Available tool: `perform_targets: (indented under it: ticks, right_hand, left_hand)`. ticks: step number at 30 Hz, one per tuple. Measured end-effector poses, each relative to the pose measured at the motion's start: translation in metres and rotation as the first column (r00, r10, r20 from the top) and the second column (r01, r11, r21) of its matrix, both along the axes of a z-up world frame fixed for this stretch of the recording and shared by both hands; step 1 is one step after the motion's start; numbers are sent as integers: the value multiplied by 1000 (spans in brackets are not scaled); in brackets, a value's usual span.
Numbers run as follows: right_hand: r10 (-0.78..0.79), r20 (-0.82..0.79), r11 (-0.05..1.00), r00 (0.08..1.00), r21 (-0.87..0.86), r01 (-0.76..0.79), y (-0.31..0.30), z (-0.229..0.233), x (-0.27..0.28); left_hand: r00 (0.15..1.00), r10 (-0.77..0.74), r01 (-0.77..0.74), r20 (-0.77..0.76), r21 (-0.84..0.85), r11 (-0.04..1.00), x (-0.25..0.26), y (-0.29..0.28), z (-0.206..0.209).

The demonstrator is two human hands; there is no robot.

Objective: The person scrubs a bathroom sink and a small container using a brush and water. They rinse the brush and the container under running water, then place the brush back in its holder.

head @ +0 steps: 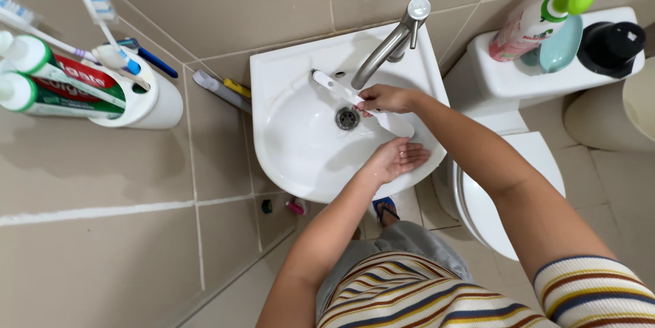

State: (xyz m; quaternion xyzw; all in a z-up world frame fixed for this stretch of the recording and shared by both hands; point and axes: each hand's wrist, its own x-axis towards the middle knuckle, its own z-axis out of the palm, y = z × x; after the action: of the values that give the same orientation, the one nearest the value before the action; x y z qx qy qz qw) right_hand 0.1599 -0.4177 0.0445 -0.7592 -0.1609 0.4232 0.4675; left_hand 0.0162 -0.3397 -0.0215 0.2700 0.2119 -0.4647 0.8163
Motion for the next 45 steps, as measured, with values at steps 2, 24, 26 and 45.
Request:
perform_targets:
  ticks: [2,24,26,45]
  right_hand:
    - [9,-57,999,998,50,-6,-3,-7,-2]
    - [342,592,859,730,-512,13,-28,-29,-58]
    - [437,599,790,671,-612,31,-23,-14,-67]
    - [349,710,895,611,-445,5,42,-19,-40]
  left_hand:
    - [999,40,-40,-2,29,999,-3,2,-4]
    - [716,698,-698,-23,-64,714,126,57,13]
    - [725,688,-687,-35,-106,718,128,59,16]
    - [988,11,-72,154,389,918,-76,133,23]
